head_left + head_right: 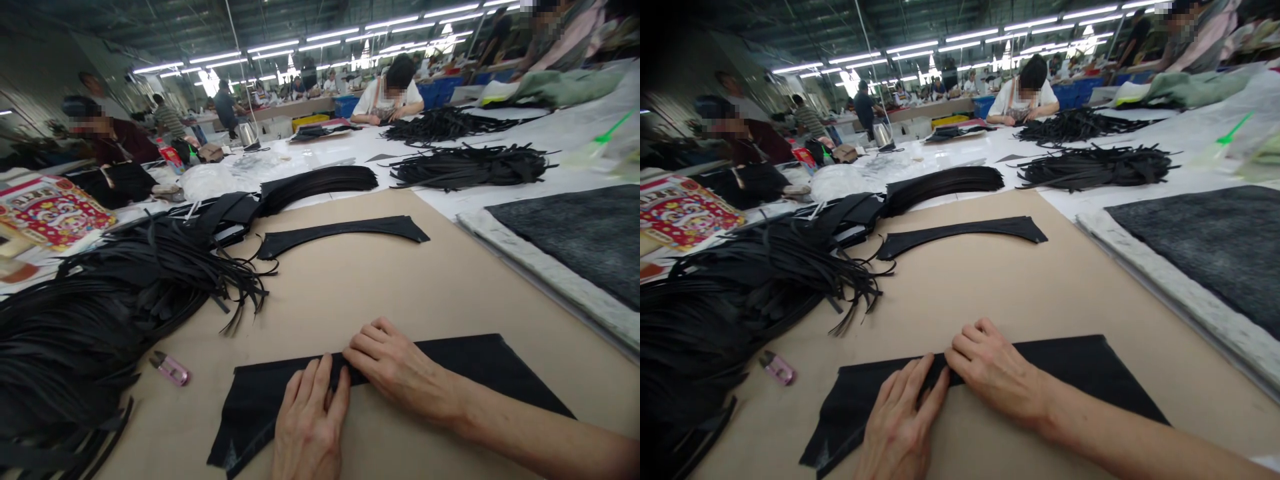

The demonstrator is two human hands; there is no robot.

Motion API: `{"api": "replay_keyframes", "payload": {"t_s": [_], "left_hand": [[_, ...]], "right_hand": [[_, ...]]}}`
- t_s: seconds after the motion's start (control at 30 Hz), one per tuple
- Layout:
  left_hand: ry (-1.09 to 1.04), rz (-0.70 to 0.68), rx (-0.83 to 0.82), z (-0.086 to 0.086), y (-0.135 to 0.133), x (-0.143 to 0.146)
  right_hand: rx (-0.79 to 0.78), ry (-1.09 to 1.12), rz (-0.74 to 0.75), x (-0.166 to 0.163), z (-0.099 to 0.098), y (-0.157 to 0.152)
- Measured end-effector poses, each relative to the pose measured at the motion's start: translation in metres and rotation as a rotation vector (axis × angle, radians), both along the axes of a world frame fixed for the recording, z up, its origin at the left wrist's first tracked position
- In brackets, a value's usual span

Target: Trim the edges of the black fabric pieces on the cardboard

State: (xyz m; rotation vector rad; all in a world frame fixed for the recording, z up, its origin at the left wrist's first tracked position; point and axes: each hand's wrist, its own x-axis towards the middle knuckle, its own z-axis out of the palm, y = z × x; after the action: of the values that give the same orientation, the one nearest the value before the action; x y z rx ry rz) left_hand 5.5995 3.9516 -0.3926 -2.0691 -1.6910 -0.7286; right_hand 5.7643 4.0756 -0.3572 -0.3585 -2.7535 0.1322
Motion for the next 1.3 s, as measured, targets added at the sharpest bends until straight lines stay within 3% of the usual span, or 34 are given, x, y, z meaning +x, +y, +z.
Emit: {"api": "replay_keyframes", "payload": {"t_s": [0.23,0.4,0.5,0.63,0.73,0.93,1.07,1.2,1.3], "left_hand": [[-0.041,-0.071,0.005,-0.008,-0.001,-0.002],[0.091,-0.064,-0.061,0.003,0.002,-0.006],[0.064,-0.023,-0.123,0.011,0.008,-0.005],[-0.001,-0.017,-0.246,0.011,0.01,-0.004],[0.02,-0.011,-0.222,0.005,0.008,-0.006],[-0.049,0.012,-0.211,0.006,0.011,-0.012],[-0.222,0.082,-0.346,0.02,0.02,-0.012],[-0.375,0.088,-0.596,0.039,0.03,-0.01],[-0.447,0.117,-0.689,0.049,0.035,-0.009]], "right_hand": [[-0.018,-0.003,0.016,0.004,-0.003,-0.007],[0.04,-0.055,-0.012,0.005,0.008,-0.012],[0.027,-0.075,-0.031,0.007,0.006,-0.013],[-0.027,-0.07,-0.042,0.012,0.001,-0.014],[-0.093,-0.078,-0.069,0.012,0.004,-0.015],[-0.299,-0.155,-0.278,0.003,0.017,-0.011],[-0.446,-0.193,-0.325,-0.003,0.029,-0.006],[-0.526,-0.255,-0.337,-0.005,0.037,-0.004],[-0.565,-0.249,-0.322,-0.005,0.039,-0.003]]}}
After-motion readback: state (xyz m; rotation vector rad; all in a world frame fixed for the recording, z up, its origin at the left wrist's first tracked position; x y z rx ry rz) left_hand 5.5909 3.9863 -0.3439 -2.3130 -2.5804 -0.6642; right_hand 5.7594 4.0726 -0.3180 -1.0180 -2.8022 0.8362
